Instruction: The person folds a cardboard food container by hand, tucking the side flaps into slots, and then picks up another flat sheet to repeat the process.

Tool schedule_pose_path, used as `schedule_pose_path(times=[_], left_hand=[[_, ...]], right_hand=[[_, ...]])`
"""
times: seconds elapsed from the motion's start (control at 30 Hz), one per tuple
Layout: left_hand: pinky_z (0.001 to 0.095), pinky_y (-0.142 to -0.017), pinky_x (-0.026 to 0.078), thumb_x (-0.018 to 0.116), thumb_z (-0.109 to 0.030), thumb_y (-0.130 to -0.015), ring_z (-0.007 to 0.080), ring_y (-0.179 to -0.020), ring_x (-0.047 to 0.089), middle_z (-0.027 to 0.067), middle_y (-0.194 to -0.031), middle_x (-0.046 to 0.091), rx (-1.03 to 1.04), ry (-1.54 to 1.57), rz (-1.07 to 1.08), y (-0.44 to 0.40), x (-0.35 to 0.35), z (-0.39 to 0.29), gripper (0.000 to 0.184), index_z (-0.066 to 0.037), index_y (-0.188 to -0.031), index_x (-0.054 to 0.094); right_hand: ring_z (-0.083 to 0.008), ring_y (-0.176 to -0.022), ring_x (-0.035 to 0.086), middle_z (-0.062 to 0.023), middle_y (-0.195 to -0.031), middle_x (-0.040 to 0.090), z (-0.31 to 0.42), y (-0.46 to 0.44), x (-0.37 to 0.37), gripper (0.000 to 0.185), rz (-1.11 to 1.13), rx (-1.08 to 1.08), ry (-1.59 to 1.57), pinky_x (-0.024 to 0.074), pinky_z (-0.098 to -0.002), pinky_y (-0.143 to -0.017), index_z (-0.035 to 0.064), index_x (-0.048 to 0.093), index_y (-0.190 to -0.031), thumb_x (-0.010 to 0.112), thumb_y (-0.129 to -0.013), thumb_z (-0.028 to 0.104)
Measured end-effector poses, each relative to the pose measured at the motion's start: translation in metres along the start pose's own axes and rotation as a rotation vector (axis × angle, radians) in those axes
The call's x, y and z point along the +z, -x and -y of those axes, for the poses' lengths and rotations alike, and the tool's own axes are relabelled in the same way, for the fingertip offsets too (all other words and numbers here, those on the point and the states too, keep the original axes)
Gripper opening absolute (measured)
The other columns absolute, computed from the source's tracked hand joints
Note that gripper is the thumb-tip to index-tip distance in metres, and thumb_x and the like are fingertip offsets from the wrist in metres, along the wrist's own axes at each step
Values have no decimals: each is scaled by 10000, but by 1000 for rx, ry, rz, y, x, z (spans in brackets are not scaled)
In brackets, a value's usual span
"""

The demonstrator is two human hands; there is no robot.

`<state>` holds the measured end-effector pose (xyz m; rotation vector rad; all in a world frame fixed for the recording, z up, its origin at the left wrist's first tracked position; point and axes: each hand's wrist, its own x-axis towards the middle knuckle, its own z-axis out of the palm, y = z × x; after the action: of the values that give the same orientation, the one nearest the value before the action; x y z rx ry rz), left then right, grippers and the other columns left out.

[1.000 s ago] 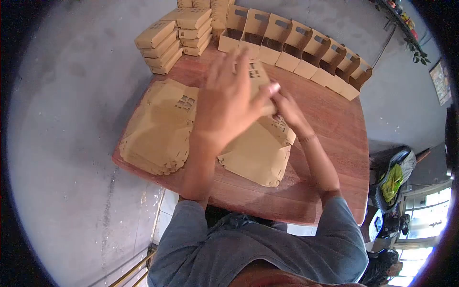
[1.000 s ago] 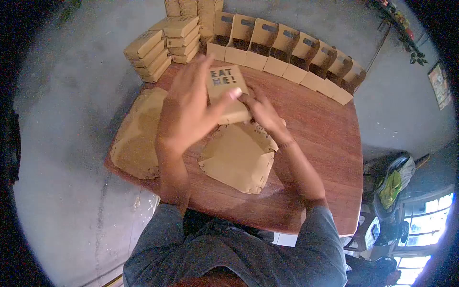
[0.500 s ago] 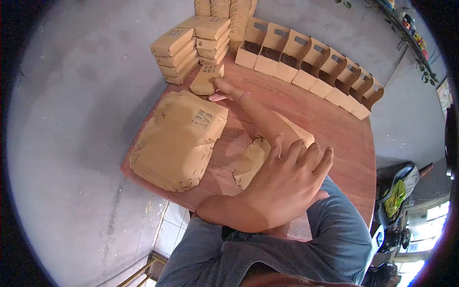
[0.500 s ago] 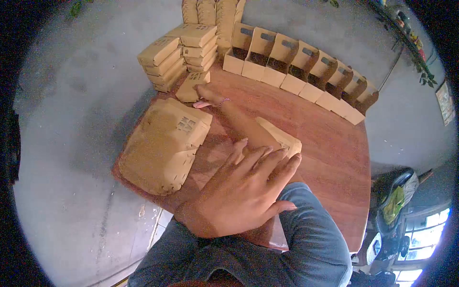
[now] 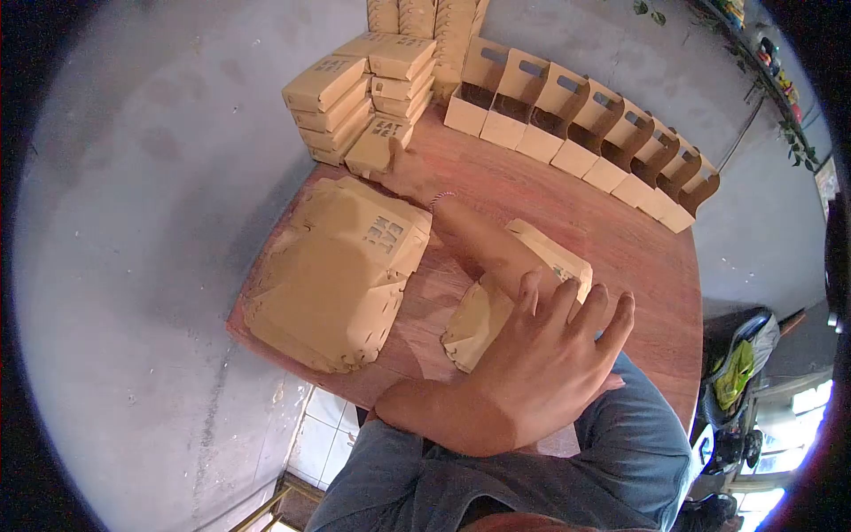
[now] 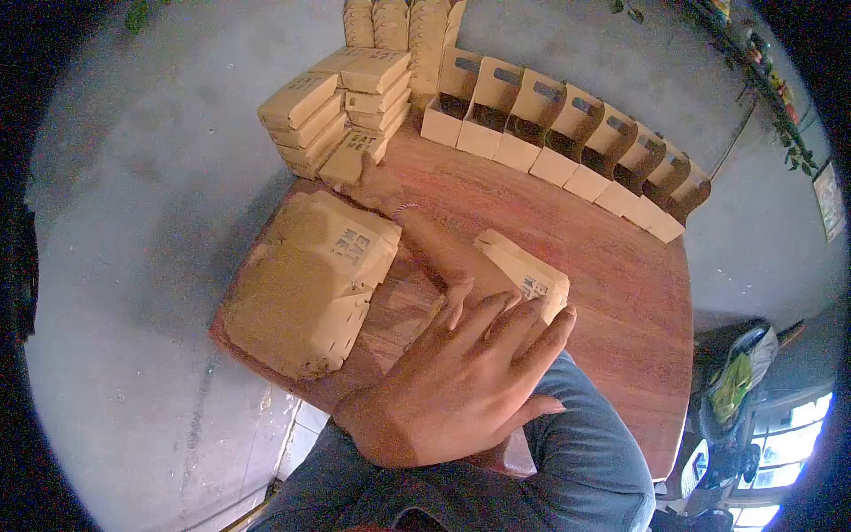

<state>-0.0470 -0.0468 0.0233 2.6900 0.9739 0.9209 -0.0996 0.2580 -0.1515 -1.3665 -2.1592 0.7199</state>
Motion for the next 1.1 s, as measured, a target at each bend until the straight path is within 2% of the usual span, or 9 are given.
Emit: schedule_pose_path(times=[0.17,0.23,0.47,0.67,0.73,0.87,0.93,1.0,1.1], left_hand=[[561,-1034,352,610,-500,-866,322,-1196,506,175,-1296,521,3,14,19,0,1,-2,706,-29,-1369,458],[558,-1036,350,613,-502,-863,322,-1196,506,173,-1293,522,5,28,15,0,1,-1,708,-30,-1368,460],[551,-1033,349,618,-500,-858,322,-1188,510,169,-1293,524,0,1,42,1,1,0,724,-27,-1380,448],[549,-1022,358,629,-478,-856,322,-1176,524,167,-1286,538,-10,17,15,1,-5,3,733,-17,-1392,433],[539,-1005,374,638,-452,-861,340,-1182,521,177,-1301,535,-22,2,-14,3,-4,1,719,1,-1381,437],[498,-987,400,632,-433,-875,353,-1164,534,189,-1262,564,17,28,-27,3,-7,1,664,16,-1338,477],[494,-983,402,636,-422,-875,356,-1150,539,198,-1252,568,27,28,-12,5,-2,-1,660,20,-1337,475],[486,-978,402,653,-394,-870,369,-1112,551,224,-1234,572,34,54,31,6,-2,-6,659,27,-1341,464],[480,-976,408,664,-392,-863,375,-1095,563,214,-1206,585,103,42,9,4,12,-6,673,28,-1345,456]], right_hand=[[-385,-911,672,-238,-1023,666,-3,-11,-3,626,-49,-71,158,558,-438,-837,-7,494,-1261,662,-851,434],[-464,-1014,631,-299,-1092,641,-8,-17,3,722,-46,-31,144,522,-479,-919,-21,464,-1314,683,-830,468],[-453,-1098,596,-313,-1122,621,-19,-31,12,863,-19,-149,206,501,-485,-947,-11,330,-1440,682,-828,485],[-454,-1138,572,-325,-1213,574,-3,23,-28,888,-12,-82,284,483,-494,-970,4,274,-1464,654,-847,518],[-458,-1139,570,-322,-1250,552,-9,57,-59,876,28,-196,303,476,-503,-975,-10,326,-1439,640,-852,558],[-410,-1135,591,-226,-1277,580,-43,150,-133,532,-22,-309,336,488,-476,-968,135,568,-1331,596,-918,470],[-409,-1060,611,-181,-1229,603,-85,196,-163,357,-163,-344,382,500,-502,-932,139,674,-1170,560,-948,394],[-395,-1130,580,-196,-1241,599,-100,250,-197,341,-177,-37,312,474,-479,-980,129,673,-1166,591,-935,366],[-413,-1171,550,-218,-1224,603,-157,317,-207,386,-275,112,252,449,-465,-1010,92,609,-1243,581,-941,332]])
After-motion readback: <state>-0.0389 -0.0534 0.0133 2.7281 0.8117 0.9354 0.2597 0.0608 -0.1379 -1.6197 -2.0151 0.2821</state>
